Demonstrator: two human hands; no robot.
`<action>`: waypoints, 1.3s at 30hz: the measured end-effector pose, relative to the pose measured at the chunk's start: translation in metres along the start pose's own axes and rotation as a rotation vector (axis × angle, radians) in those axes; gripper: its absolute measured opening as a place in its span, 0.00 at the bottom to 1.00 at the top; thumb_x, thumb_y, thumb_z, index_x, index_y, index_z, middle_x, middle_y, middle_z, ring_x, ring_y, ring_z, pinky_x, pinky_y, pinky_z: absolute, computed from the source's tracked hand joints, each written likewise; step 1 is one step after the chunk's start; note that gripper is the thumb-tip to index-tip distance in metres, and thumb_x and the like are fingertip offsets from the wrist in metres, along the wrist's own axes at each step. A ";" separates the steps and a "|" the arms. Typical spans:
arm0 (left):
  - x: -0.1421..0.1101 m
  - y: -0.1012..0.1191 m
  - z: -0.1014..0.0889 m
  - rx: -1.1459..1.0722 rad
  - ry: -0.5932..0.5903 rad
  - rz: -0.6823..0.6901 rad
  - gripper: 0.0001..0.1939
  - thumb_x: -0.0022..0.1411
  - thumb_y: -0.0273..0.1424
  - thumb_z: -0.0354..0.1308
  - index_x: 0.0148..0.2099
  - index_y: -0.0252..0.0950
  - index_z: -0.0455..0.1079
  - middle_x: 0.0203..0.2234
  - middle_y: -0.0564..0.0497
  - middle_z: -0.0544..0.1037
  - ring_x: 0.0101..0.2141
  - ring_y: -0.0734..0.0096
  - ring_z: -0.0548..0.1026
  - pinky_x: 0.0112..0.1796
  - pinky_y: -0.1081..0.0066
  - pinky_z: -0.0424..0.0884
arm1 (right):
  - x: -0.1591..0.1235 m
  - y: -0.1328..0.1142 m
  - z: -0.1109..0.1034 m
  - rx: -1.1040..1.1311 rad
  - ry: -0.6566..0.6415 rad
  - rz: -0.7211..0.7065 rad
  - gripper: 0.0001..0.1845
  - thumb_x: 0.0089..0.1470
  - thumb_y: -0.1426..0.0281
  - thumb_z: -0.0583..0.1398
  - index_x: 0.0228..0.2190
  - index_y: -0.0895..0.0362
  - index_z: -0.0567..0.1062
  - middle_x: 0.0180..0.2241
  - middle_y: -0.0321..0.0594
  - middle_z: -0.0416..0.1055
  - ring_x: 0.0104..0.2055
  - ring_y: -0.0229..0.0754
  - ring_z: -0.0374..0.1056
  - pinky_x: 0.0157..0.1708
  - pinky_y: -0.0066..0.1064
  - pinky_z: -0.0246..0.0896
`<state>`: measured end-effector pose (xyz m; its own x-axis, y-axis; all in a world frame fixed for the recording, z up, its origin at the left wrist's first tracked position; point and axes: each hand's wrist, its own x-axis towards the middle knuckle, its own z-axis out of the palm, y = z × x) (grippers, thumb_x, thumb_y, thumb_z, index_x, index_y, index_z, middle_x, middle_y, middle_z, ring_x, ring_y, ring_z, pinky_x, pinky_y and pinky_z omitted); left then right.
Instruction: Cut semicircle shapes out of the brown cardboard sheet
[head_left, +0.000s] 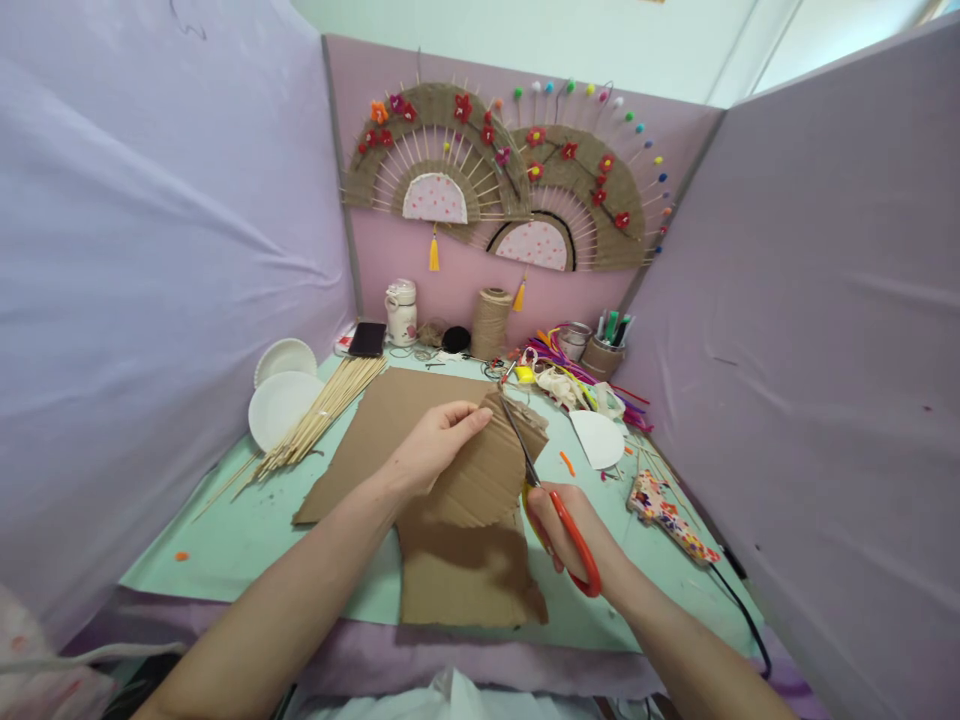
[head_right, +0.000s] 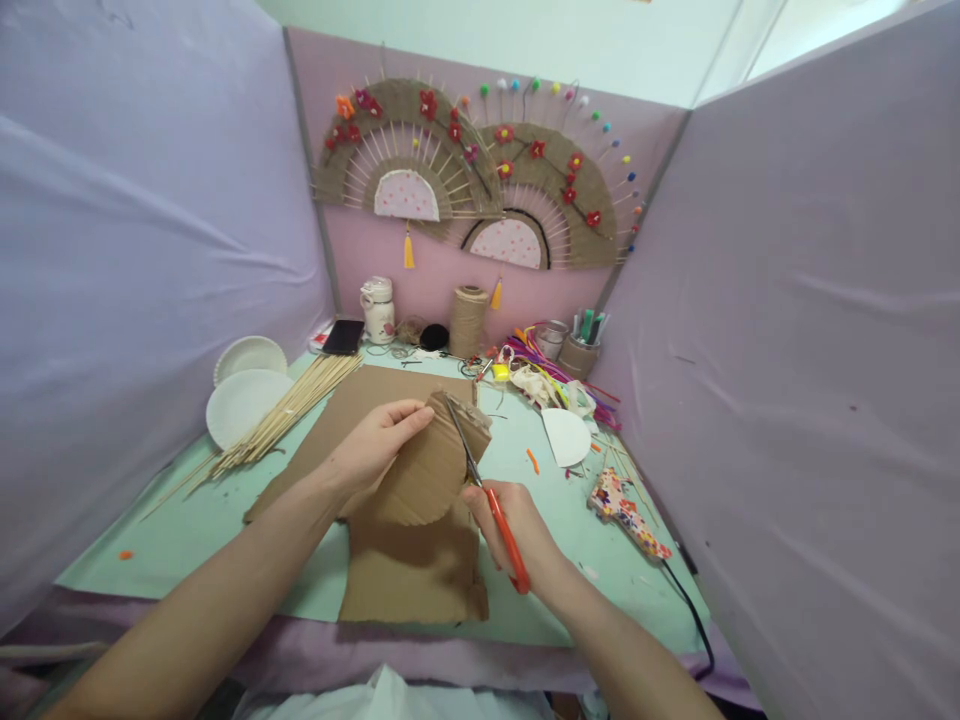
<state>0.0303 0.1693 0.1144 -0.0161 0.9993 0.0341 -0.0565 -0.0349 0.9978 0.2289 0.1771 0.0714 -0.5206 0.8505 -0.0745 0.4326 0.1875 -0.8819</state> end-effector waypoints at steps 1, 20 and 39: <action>0.000 -0.001 0.001 -0.016 0.003 -0.017 0.21 0.54 0.49 0.59 0.37 0.35 0.72 0.32 0.50 0.76 0.32 0.68 0.72 0.33 0.72 0.66 | 0.002 0.004 0.001 0.016 -0.003 0.004 0.30 0.54 0.42 0.46 0.17 0.53 0.57 0.11 0.31 0.55 0.11 0.33 0.53 0.11 0.26 0.47; 0.014 0.014 -0.018 0.313 0.025 0.014 0.19 0.51 0.49 0.59 0.30 0.37 0.72 0.22 0.53 0.74 0.23 0.69 0.69 0.22 0.73 0.59 | 0.005 0.009 -0.008 -0.039 -0.231 -0.262 0.30 0.59 0.43 0.40 0.32 0.55 0.64 0.28 0.36 0.63 0.28 0.39 0.60 0.32 0.32 0.61; 0.011 0.030 -0.021 0.363 -0.098 0.048 0.18 0.56 0.47 0.56 0.29 0.37 0.67 0.23 0.55 0.70 0.23 0.72 0.65 0.24 0.73 0.58 | 0.013 0.007 -0.008 0.035 -0.203 -0.319 0.26 0.60 0.46 0.42 0.33 0.55 0.63 0.29 0.37 0.63 0.28 0.39 0.60 0.31 0.32 0.61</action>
<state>0.0075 0.1794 0.1432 0.0866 0.9939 0.0686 0.2999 -0.0917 0.9495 0.2311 0.1928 0.0678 -0.7618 0.6369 0.1185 0.2016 0.4068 -0.8910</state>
